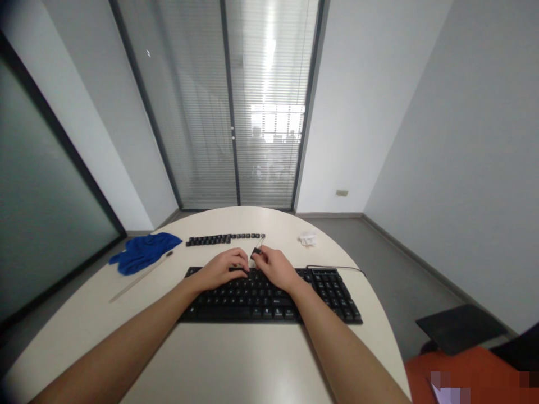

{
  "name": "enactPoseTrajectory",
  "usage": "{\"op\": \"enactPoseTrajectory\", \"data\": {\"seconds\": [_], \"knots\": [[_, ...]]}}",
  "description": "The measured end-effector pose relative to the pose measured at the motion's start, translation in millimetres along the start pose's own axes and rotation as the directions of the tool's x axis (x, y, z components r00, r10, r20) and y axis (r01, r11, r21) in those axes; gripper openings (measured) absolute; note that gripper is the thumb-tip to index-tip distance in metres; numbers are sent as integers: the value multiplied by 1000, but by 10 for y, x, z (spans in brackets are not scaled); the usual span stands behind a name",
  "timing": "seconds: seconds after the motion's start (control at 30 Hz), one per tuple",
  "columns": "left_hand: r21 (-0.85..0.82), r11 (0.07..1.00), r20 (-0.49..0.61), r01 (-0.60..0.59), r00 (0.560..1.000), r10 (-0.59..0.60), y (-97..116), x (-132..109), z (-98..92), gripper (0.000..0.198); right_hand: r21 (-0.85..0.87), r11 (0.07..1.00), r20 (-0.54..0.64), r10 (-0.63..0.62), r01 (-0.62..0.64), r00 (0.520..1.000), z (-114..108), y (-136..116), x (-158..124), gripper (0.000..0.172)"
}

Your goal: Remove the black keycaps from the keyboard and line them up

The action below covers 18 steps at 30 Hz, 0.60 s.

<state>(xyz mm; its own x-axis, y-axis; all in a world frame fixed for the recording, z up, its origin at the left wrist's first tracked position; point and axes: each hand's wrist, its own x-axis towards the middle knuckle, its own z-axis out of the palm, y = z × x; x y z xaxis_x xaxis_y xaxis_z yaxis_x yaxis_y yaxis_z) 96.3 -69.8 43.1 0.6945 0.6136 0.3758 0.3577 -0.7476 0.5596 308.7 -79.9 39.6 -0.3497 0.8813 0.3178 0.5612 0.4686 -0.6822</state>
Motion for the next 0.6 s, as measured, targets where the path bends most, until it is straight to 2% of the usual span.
{"op": "enactPoseTrajectory", "data": {"seconds": [0.2, 0.37, 0.47, 0.6], "knots": [[-172, 979, -58, 109, 991, -121, -27, 11, 8, 12, 14, 1000, -6, 19, -19, 1000, 13, 41, 5, 31], [-167, 959, -171, 228, 951, -256, -90, 51, -18, 17, 41, 999, 14, 34, -34, 999, 10, 40, 10, 28], [-130, 953, -241, 274, 923, -299, -80, 117, -158, 20, 49, 998, 25, 29, -31, 999, 6, 30, 11, 27], [-53, 947, -370, 318, 874, -314, 55, 237, -473, 20, 40, 999, 32, 34, -35, 999, 5, 24, 9, 26]]}}
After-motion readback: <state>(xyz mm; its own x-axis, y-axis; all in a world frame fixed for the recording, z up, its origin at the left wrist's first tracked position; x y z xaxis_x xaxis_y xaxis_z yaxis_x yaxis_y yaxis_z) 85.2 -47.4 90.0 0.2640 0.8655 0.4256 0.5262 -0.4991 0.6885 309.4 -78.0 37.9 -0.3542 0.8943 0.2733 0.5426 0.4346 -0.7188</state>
